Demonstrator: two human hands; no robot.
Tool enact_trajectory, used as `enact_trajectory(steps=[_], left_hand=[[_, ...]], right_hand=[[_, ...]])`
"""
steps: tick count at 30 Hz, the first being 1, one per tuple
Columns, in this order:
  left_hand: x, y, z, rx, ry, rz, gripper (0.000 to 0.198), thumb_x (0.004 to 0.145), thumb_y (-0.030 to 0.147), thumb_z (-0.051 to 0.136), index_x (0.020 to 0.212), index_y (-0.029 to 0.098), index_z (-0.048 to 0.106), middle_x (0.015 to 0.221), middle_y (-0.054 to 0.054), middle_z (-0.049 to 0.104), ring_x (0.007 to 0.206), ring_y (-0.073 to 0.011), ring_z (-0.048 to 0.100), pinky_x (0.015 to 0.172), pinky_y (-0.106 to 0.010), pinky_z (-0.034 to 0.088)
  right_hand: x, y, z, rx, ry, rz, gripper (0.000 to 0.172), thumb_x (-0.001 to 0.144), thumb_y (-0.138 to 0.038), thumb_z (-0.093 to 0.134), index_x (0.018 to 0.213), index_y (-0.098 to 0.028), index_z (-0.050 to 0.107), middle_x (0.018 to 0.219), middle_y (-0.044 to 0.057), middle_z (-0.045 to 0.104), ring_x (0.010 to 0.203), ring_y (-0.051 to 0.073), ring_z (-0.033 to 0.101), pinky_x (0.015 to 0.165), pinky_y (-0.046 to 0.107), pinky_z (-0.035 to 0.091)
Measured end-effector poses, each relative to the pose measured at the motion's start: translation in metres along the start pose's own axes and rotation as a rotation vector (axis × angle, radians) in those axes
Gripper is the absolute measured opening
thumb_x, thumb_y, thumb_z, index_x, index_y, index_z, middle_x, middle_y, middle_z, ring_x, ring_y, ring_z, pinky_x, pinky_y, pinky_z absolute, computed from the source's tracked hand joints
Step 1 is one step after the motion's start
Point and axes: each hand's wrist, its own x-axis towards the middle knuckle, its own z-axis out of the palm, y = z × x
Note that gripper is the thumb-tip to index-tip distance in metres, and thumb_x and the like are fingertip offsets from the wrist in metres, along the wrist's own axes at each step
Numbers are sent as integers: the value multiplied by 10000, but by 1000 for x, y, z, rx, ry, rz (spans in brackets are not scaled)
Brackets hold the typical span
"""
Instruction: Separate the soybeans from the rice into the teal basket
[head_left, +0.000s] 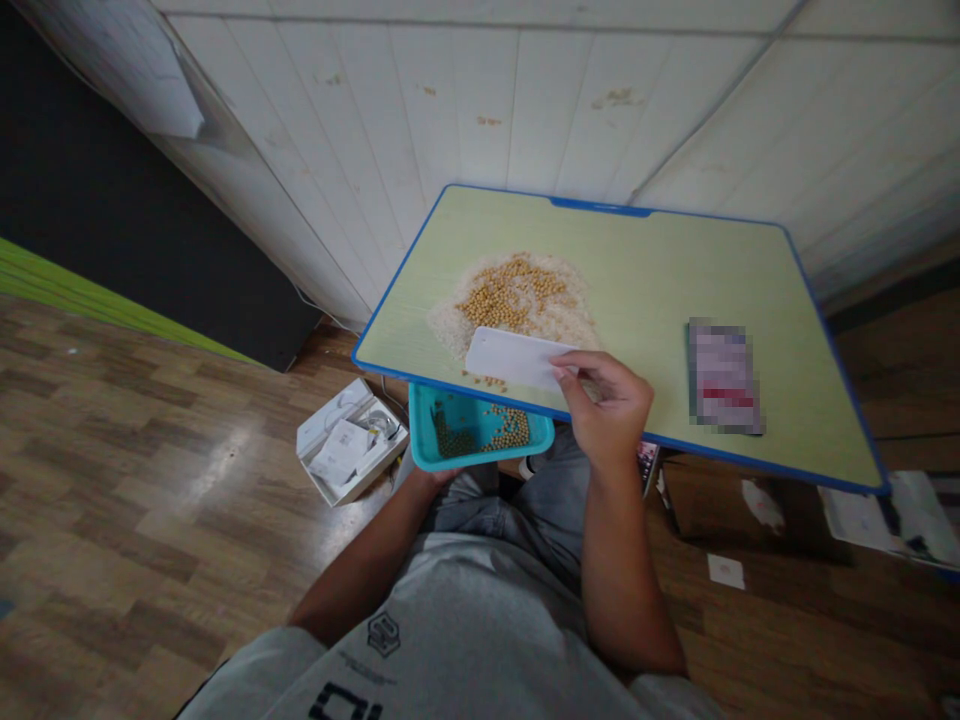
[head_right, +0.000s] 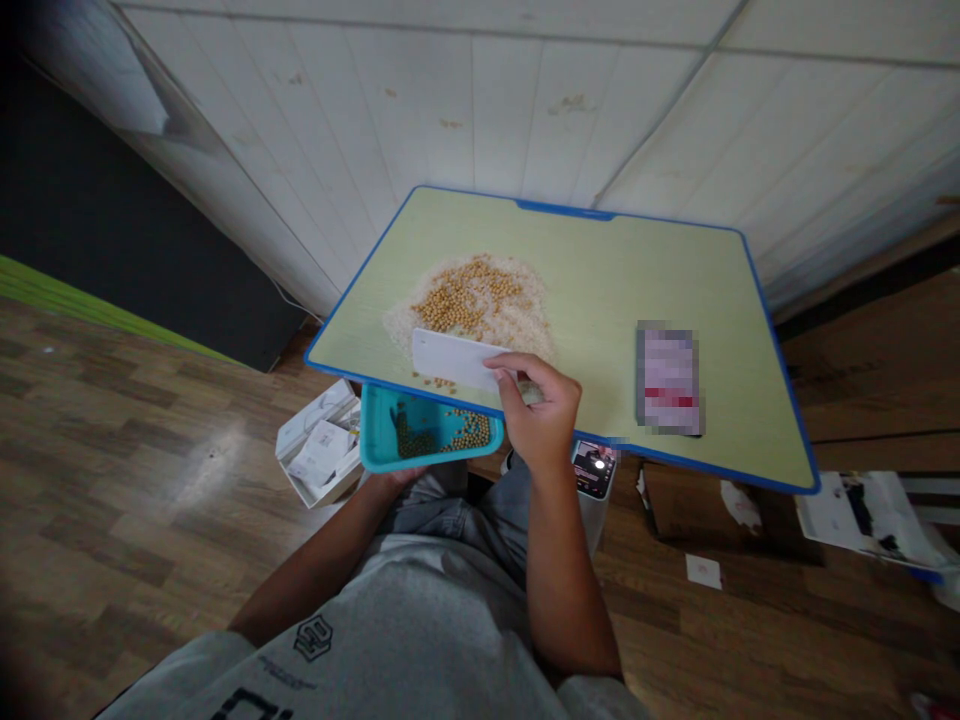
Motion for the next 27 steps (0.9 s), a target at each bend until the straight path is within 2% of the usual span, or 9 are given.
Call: enact_trajectory(steps=[5, 8, 12, 16, 20, 23, 27], left_hand=[[3, 1, 2, 22, -49, 3, 806, 1044, 536, 545, 1757, 217, 347, 1796, -68, 453, 1656, -416, 458, 1323, -732, 399], [2, 1, 5, 37, -52, -5, 848, 1046, 561, 537, 1780, 230, 271, 1808, -67, 430, 1660, -410, 452, 1326, -731, 397], [-3, 2, 19, 46, -53, 2, 832, 1078, 549, 452, 1798, 233, 180, 1789, -55, 460, 1645, -403, 477, 1295, -736, 453], [-4, 2, 26, 67, -71, 11, 824, 1064, 570, 483, 1782, 221, 277, 1724, -66, 564, 1631, -408, 498, 1296, -721, 463], [-4, 2, 24, 40, -56, -6, 840, 1032, 610, 552, 1758, 235, 361, 1705, -76, 583, 1658, -433, 447, 1281, -752, 463], [-5, 2, 27, 39, -67, -20, 863, 1017, 630, 571, 1758, 241, 362, 1695, -77, 595, 1680, -453, 395, 1285, -792, 423], [-6, 2, 28, 51, -70, -17, 846, 1029, 615, 545, 1757, 224, 363, 1688, -87, 605, 1691, -449, 373, 1302, -782, 403]], right_hand=[[-3, -2, 1, 6, 1, 0, 189, 919, -118, 763, 910, -274, 871, 882, -11, 872, 796, 165, 808, 738, 281, 608], [-4, -2, 1, 8, -6, -5, 185, 919, -123, 759, 907, -271, 870, 885, -6, 876, 805, 169, 816, 743, 284, 621], [-5, -3, 1, 3, -18, 1, 156, 922, -154, 758, 901, -265, 865, 888, 6, 879, 821, 186, 824, 752, 301, 638], [-7, -4, 2, 6, -28, 12, 128, 936, -203, 750, 898, -259, 858, 887, 18, 879, 835, 199, 826, 766, 319, 657], [-8, -5, 3, 8, -27, 8, 131, 938, -195, 752, 906, -264, 859, 896, 13, 880, 840, 191, 827, 780, 314, 661], [-8, -6, 3, -4, -34, 8, 130, 945, -206, 746, 906, -262, 857, 899, 18, 879, 845, 198, 827, 778, 324, 666], [-7, -8, 3, -15, -36, 1, 133, 950, -214, 739, 907, -262, 855, 897, 20, 877, 836, 200, 825, 773, 333, 669]])
